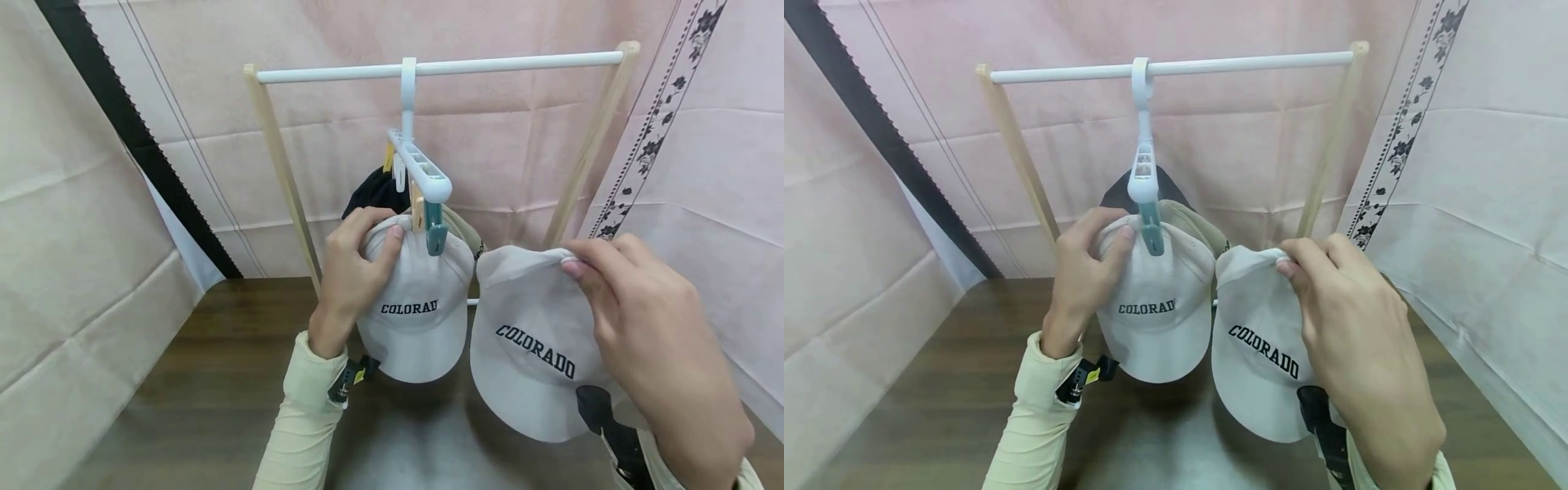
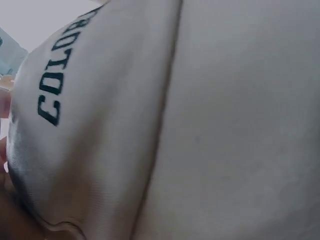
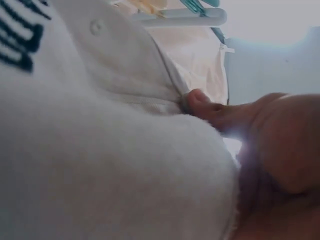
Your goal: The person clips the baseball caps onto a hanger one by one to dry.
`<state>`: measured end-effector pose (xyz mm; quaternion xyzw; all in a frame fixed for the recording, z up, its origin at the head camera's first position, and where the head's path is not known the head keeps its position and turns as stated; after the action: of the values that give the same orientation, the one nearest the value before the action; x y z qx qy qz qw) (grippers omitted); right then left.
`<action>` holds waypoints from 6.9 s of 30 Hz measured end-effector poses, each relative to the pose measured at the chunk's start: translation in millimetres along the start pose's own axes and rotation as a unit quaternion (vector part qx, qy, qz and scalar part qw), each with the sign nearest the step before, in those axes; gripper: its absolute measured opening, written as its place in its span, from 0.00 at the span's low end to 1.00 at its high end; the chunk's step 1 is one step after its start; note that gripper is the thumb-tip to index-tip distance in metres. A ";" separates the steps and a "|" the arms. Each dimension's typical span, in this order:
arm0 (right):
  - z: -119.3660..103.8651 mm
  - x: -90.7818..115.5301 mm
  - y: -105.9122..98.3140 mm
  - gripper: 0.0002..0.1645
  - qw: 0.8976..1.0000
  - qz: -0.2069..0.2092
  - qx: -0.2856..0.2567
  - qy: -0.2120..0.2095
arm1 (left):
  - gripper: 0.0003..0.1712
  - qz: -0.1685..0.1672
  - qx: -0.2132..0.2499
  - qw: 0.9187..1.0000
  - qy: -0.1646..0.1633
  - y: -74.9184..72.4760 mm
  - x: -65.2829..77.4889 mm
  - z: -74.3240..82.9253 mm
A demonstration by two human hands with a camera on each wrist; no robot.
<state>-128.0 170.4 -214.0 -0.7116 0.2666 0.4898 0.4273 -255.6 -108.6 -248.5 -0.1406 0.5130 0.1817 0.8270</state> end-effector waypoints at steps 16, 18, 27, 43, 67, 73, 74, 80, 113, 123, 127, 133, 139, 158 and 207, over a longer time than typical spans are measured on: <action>1.9 -3.7 12.2 0.09 0.988 -0.052 -0.115 -0.089 | 0.14 0.019 0.001 1.000 0.022 -1.9 2.5 3.9; 3.2 -3.5 9.8 0.09 0.987 -0.057 -0.116 -0.093 | 0.15 0.017 0.002 1.000 0.021 -2.6 1.8 4.1; 8.5 -1.3 3.4 0.30 0.976 -0.079 -0.154 -0.135 | 0.14 0.028 -0.004 1.000 0.012 -3.5 1.3 2.0; -2.3 -5.8 41.3 0.08 0.954 -0.113 -0.247 -0.125 | 0.13 0.018 0.006 0.999 0.039 -9.3 -1.5 1.4; -22.5 -3.1 83.5 0.07 0.968 -0.129 -0.189 -0.107 | 0.48 -0.006 0.200 0.976 -0.083 -13.1 -5.1 62.0; -22.9 -4.8 87.1 0.07 0.969 -0.130 -0.183 -0.102 | 0.47 -0.027 0.267 0.955 -0.128 -1.7 -8.6 70.4; -23.1 -4.6 87.6 0.07 0.969 -0.132 -0.183 -0.101 | 0.43 -0.030 0.277 0.951 -0.133 0.1 -8.8 71.0; -21.8 -2.5 88.8 0.06 0.969 -0.142 -0.174 -0.101 | 0.19 -0.010 0.289 0.950 -0.122 3.2 -5.4 69.7; -17.4 -0.9 70.3 0.13 0.949 -0.125 -0.275 -0.086 | 0.12 -0.121 0.133 0.982 -0.058 -9.8 -0.9 67.9; -23.0 -13.5 72.5 0.11 0.929 -0.167 -0.315 -0.096 | 0.10 -0.104 0.148 0.980 -0.076 -16.0 1.0 64.9; -25.4 -12.2 77.9 0.09 0.928 -0.177 -0.316 -0.087 | 0.08 -0.090 0.143 0.983 -0.074 -17.8 2.8 62.8; -27.0 -11.9 79.8 0.06 0.935 -0.177 -0.301 -0.066 | 0.06 -0.074 0.138 0.986 -0.060 -16.4 1.2 61.5; -28.3 -14.0 77.8 0.03 0.946 -0.153 -0.284 -0.026 | 0.06 -0.068 0.132 0.987 -0.062 -15.5 0.9 59.9; -32.4 -15.0 84.3 0.06 0.935 -0.153 -0.321 0.006 | 0.06 -0.083 0.143 0.983 -0.079 -16.7 0.7 55.6; -39.4 -13.5 89.6 0.07 0.910 -0.187 -0.337 0.154 | 0.07 -0.049 0.151 0.984 -0.085 -17.6 6.2 54.8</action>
<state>-186.1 91.5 -226.5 -0.9166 0.0100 0.3463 0.1994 -201.5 -100.4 -229.5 -0.0232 0.4545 0.0729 0.8874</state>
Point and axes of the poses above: each hand's wrist, its own x-axis away from the middle knuckle, its own y-axis out of the palm, z = x × y, the point moved 2 cm from there along -x, towards the middle knuckle, and after that the axes turned 13 degrees about z, right-handed, at the moved point
